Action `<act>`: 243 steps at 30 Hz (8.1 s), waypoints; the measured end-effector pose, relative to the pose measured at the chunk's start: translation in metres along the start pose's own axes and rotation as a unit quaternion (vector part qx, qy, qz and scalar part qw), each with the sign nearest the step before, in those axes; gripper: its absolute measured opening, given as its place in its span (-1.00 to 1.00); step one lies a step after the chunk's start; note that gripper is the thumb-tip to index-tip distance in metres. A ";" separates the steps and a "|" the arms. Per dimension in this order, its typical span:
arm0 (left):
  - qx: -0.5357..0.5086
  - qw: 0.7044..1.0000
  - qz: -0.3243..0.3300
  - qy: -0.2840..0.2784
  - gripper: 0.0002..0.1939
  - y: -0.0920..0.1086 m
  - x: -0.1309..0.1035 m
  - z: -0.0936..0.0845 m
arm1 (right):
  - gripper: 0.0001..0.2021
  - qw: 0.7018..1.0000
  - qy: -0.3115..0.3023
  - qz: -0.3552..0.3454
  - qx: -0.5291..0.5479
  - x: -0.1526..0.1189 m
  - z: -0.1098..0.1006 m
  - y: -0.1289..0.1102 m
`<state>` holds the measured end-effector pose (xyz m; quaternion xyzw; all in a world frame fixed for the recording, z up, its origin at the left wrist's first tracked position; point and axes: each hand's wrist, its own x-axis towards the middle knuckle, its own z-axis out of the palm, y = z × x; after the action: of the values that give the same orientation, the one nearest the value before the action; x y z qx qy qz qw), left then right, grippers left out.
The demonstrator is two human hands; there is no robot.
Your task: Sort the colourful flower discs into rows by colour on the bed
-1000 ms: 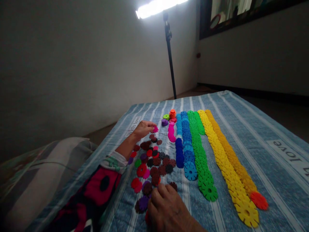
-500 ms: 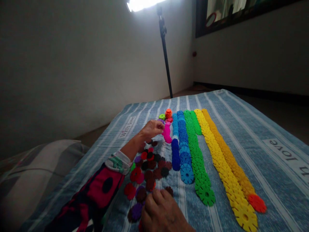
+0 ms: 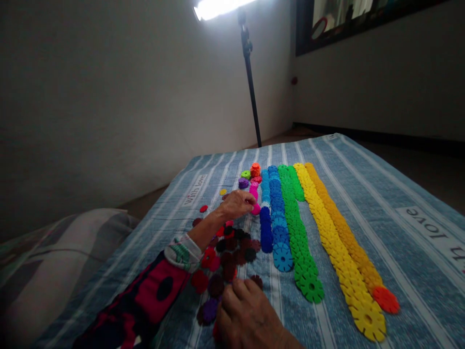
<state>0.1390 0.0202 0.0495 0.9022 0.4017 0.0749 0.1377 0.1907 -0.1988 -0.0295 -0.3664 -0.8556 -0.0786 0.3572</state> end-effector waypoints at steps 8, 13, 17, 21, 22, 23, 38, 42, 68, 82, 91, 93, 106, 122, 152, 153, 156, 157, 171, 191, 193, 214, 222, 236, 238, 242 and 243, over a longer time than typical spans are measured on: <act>0.098 0.995 0.008 -0.009 -0.60 0.001 -0.006 0.000 | -0.88 0.999 -0.038 -0.003 0.015 -0.001 -0.002 0.001; 0.130 0.988 0.021 -0.076 -0.63 0.007 -0.004 0.004 | -0.88 1.000 -0.023 0.016 0.008 0.000 -0.003 -0.002; 0.130 0.988 0.024 -0.081 -0.62 0.005 -0.001 0.007 | -0.87 1.000 -0.001 0.014 0.006 0.000 -0.003 -0.003; 0.131 0.988 0.031 -0.079 -0.61 0.001 -0.002 0.009 | -0.88 1.000 -0.020 0.018 0.007 -0.001 -0.003 -0.004; 0.132 0.988 0.036 -0.079 -0.60 0.001 -0.002 0.008 | -0.88 0.999 -0.025 0.021 0.008 -0.001 -0.004 -0.004; 0.134 0.987 0.038 -0.080 -0.59 0.001 -0.002 0.008 | -0.87 0.999 -0.027 0.024 0.009 -0.001 -0.004 -0.004; 0.175 0.981 0.028 -0.075 -0.54 0.005 -0.010 0.000 | -0.92 0.999 -0.015 0.029 0.025 0.000 -0.009 -0.005; 0.177 0.981 0.025 -0.076 -0.57 0.004 -0.016 0.002 | -0.92 0.999 -0.022 0.036 0.030 0.001 -0.011 -0.006; 0.204 0.974 0.081 -0.050 -0.68 0.005 -0.018 0.015 | -0.81 1.000 -0.011 0.023 0.018 0.000 -0.007 -0.004; 0.158 0.986 -0.048 0.016 -0.67 -0.011 -0.029 -0.003 | -0.89 0.999 -0.037 0.031 0.020 -0.003 -0.008 -0.005; 0.135 0.990 -0.043 -0.016 -0.75 -0.019 -0.048 -0.011 | -0.86 0.999 -0.047 0.019 0.019 -0.009 -0.001 -0.002; 0.122 0.992 -0.030 -0.032 -0.75 -0.023 -0.056 -0.016 | -0.88 0.998 -0.042 0.025 0.029 -0.009 -0.003 -0.002; -0.063 0.993 -0.051 -0.085 -0.86 -0.040 -0.132 -0.025 | -0.90 0.996 -0.049 0.030 0.062 -0.009 -0.009 -0.004; 0.095 0.982 0.000 -0.165 -0.85 -0.004 -0.144 -0.018 | -0.97 0.996 -0.041 0.031 0.071 -0.010 -0.010 -0.003; -0.212 0.969 -0.083 -0.098 -0.93 -0.057 -0.137 -0.024 | -0.91 0.993 -0.071 0.037 0.092 -0.012 -0.013 -0.002; -0.199 0.972 -0.081 -0.091 -0.93 -0.055 -0.135 -0.021 | -0.91 0.993 -0.067 0.035 0.090 -0.011 -0.013 -0.002; -0.184 0.978 -0.091 -0.044 -0.90 -0.054 -0.131 -0.015 | -0.88 0.995 -0.046 0.032 0.083 -0.009 -0.015 -0.003; -0.183 0.978 -0.101 -0.023 -0.90 -0.055 -0.130 -0.013 | -0.88 0.995 -0.041 0.033 0.082 -0.009 -0.015 -0.004; -0.235 0.951 -0.183 0.082 -0.87 -0.065 -0.132 -0.013 | -0.93 0.993 -0.060 0.040 0.094 -0.009 -0.016 -0.004; -0.015 0.995 -0.059 -0.075 -0.92 -0.046 -0.130 -0.018 | -0.89 0.991 -0.090 0.048 0.087 -0.009 -0.016 -0.005; -0.007 0.996 -0.067 -0.057 -0.94 -0.048 -0.130 -0.017 | -0.87 0.991 -0.091 0.050 0.086 -0.009 -0.015 -0.004; -0.098 0.992 -0.058 0.046 -0.93 0.006 -0.025 0.002 | -0.90 0.997 -0.057 0.040 0.034 -0.004 -0.012 -0.005; -0.059 0.996 -0.061 0.027 -0.83 0.002 -0.014 0.016 | -0.92 0.995 -0.074 0.049 0.043 -0.003 -0.014 -0.006; -0.032 0.998 -0.042 0.029 -0.86 -0.012 -0.065 0.002 | -0.95 0.991 -0.115 0.041 0.049 -0.003 -0.022 -0.004; -0.025 0.999 -0.039 0.026 -0.87 -0.010 -0.074 0.004 | -0.93 0.992 -0.107 0.036 0.053 -0.005 -0.021 -0.002; -0.011 0.999 -0.035 0.036 -0.88 -0.007 -0.091 0.007 | -0.90 0.993 -0.093 0.024 0.062 -0.008 -0.023 0.004; -0.017 0.999 -0.032 0.040 -0.88 -0.007 -0.095 0.007 | -0.90 0.994 -0.088 0.023 0.058 -0.009 -0.025 0.006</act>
<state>0.0725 -0.0471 0.0386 0.8826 0.4343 0.1133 0.1395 0.2129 -0.2090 -0.0181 -0.3700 -0.8781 0.0117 0.3031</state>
